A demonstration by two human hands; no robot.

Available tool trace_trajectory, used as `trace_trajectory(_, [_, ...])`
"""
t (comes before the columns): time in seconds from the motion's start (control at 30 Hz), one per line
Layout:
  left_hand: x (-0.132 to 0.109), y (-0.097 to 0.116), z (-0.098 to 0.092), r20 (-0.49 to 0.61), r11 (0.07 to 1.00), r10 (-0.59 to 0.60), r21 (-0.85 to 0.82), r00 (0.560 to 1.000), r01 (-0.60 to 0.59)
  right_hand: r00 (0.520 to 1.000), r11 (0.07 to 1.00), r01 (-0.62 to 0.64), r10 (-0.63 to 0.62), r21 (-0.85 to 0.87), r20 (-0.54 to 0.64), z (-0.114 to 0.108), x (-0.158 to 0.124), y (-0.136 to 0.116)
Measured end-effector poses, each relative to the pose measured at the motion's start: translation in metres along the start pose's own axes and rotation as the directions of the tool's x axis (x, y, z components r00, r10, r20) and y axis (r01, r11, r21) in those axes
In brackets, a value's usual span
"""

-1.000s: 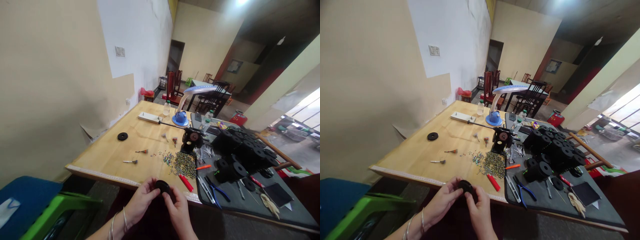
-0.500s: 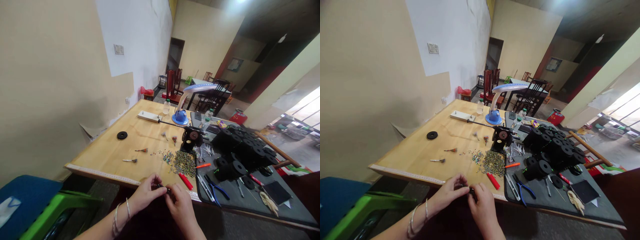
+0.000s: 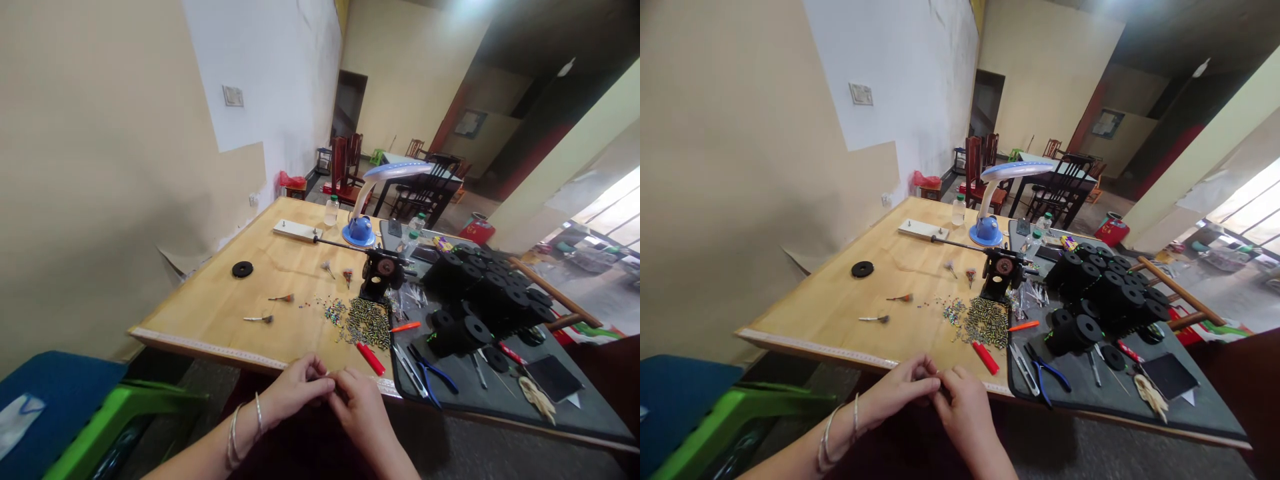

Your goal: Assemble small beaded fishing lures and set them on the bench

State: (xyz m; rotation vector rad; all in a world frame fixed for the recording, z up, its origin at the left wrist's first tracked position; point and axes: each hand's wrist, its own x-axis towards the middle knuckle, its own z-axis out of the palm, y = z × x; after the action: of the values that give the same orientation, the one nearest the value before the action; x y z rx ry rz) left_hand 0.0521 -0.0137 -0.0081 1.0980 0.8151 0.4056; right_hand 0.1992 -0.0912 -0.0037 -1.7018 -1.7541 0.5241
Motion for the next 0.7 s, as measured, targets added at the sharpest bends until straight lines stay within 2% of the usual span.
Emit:
trace_trajectory(0.13, [-0.001, 0.000, 0.000, -0.040, 0.993, -0.049, -0.108, 0.998, 0.044, 0.996, 0.981, -0.086, 0.085, 0.171, 0.014, 0.004, -0.003, 0.005])
trace_trajectory(0.23, [-0.003, -0.002, 0.001, -0.041, 0.976, -0.029, -0.216, 0.999, 0.020, 0.986, 0.923, -0.162, 0.164, 0.348, 0.024, 0.005, -0.007, 0.009])
trace_trajectory(0.33, [-0.004, -0.006, 0.002, -0.023, 0.970, 0.000, -0.244, 1.000, -0.006, 0.976, 0.855, -0.204, 0.216, 0.476, 0.031, 0.005, -0.011, 0.010])
trace_trajectory(0.53, [-0.005, -0.012, 0.000, 0.007, 0.959, 0.031, -0.281, 0.999, -0.028, 0.967, 0.812, -0.215, 0.254, 0.543, 0.002, 0.005, -0.016, 0.009])
trace_trajectory(0.7, [-0.006, -0.013, -0.002, -0.019, 0.946, 0.023, -0.323, 1.000, -0.028, 0.968, 0.771, -0.226, 0.247, 0.596, 0.048, 0.007, -0.018, 0.008])
